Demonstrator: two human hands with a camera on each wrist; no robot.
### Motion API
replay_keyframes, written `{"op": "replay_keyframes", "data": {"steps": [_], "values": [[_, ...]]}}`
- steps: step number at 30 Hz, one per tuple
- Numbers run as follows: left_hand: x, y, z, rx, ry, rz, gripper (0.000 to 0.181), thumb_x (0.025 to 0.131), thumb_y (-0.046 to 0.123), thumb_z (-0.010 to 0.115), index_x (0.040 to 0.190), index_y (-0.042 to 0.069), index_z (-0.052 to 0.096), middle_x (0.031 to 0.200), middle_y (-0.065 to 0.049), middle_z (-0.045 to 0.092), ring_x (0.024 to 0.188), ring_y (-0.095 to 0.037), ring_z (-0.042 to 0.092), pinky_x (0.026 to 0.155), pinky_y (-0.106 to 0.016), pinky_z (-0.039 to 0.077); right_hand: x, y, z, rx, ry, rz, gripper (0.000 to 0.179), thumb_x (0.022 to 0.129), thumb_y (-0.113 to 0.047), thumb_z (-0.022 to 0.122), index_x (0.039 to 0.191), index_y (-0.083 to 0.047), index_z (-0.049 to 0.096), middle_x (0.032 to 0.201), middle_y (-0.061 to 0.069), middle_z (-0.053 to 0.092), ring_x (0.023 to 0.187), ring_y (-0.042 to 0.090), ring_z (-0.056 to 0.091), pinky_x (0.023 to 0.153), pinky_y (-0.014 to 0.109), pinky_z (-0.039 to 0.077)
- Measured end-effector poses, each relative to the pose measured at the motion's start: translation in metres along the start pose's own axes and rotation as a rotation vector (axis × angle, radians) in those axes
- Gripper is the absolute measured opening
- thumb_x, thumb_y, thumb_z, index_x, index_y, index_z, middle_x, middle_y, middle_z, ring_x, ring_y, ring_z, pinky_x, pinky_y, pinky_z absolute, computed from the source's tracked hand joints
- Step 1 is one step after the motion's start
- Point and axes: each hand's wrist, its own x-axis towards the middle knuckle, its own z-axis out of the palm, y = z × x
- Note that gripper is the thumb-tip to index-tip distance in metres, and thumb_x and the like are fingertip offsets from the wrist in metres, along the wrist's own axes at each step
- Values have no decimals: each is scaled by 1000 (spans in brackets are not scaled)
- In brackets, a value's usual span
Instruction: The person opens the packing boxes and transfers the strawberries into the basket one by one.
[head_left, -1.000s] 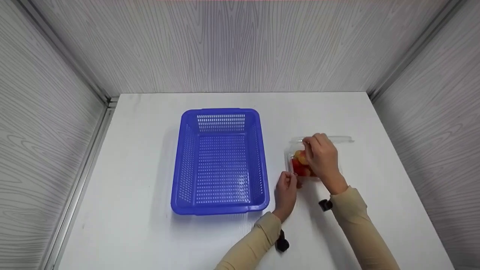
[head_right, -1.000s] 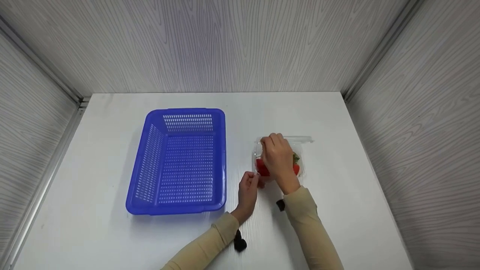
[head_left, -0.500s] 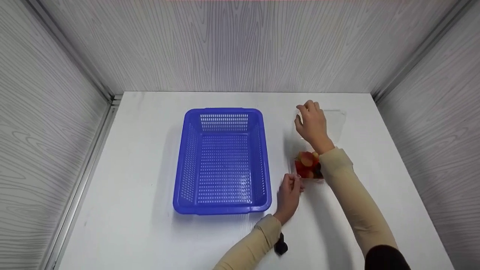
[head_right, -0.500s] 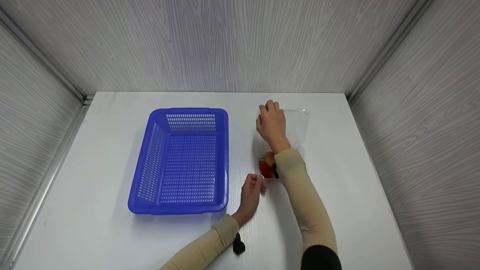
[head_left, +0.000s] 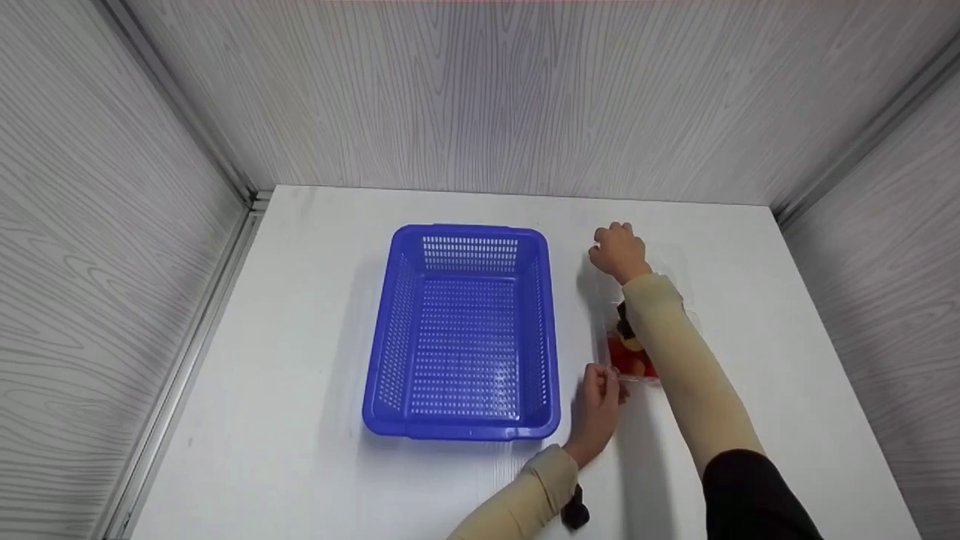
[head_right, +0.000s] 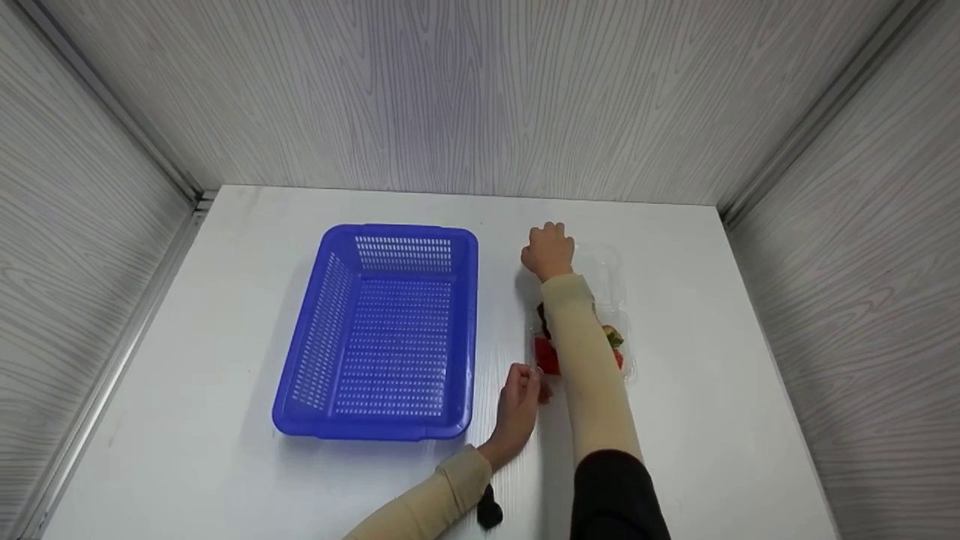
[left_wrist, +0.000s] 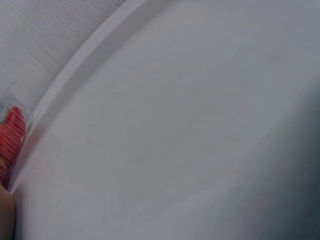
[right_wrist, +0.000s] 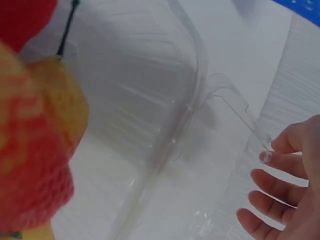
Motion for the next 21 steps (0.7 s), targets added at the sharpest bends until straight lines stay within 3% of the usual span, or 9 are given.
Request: {"op": "replay_keyframes", "data": {"steps": [5,10,16,21], "values": [[-1,2,1,8,-13,-8,10,106,24,47,98,19,52,82,6,63,74,-9,63,65,-27,52,5,4,7,91,-163,46,42,92,-17,50,124,6,60,125,29,57,116,46,50,92,62,42],[-2,2,2,24,-19,-19,10,106,23,47,98,21,52,81,8,63,73,-8,64,65,-27,52,4,6,14,131,-260,53,42,93,-18,50,126,6,59,131,29,56,121,45,50,99,59,39],[-3,0,2,61,-40,-19,10,106,26,46,100,21,53,82,10,64,74,-6,63,64,-27,52,-1,10,10,189,-304,65,47,94,-20,48,134,4,55,141,28,48,131,45,43,105,59,33],[-2,0,0,73,-33,-21,15,106,29,47,101,18,55,85,4,66,75,-6,64,66,-26,52,-3,10,-15,244,-305,29,50,97,-25,51,139,1,50,139,28,50,125,43,49,101,58,37]]}}
